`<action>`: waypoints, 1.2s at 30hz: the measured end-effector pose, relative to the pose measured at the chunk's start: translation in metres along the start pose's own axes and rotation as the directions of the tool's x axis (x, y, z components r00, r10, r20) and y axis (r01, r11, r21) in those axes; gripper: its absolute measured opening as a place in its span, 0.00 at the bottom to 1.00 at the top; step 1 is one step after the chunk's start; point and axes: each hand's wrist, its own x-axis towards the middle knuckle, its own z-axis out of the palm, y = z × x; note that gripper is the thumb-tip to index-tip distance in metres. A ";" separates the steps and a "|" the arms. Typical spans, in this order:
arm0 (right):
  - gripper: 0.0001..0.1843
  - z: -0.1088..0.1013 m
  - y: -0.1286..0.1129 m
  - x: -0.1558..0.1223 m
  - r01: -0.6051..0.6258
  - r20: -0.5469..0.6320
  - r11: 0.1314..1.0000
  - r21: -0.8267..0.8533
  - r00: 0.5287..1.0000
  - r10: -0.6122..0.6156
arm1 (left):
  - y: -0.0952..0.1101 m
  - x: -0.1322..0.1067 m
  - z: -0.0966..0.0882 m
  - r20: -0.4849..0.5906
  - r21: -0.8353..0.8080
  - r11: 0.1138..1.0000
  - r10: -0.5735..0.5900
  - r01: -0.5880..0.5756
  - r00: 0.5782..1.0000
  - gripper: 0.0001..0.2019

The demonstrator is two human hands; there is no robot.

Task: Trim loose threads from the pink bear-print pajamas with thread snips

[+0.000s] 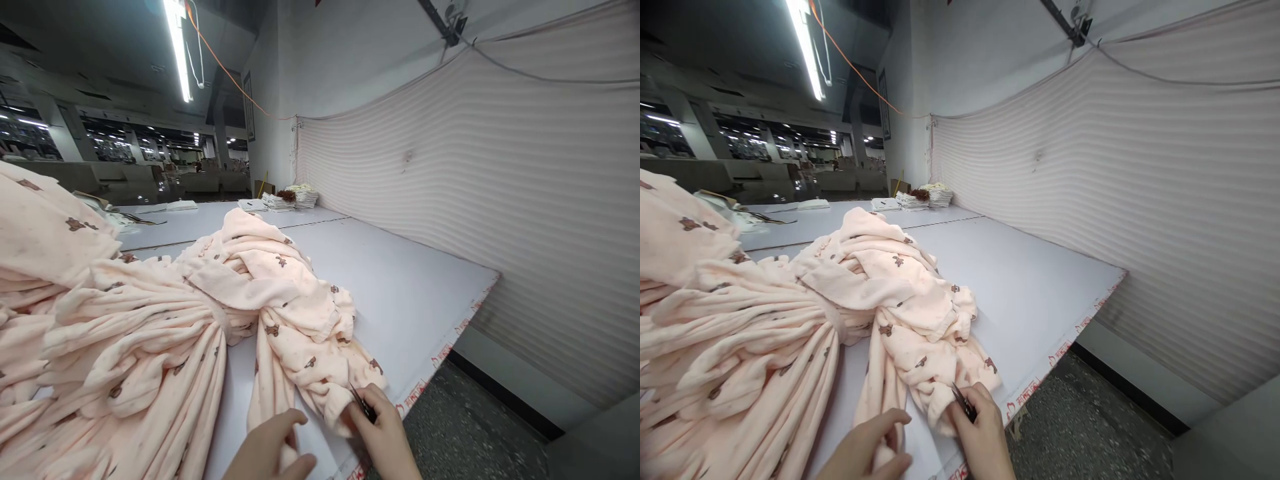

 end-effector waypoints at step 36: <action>0.12 0.001 -0.060 -0.015 0.288 0.196 0.949 -0.126 0.945 -0.261 | 0.002 -0.008 -0.006 0.173 -0.972 0.170 0.057 0.162 0.983 0.18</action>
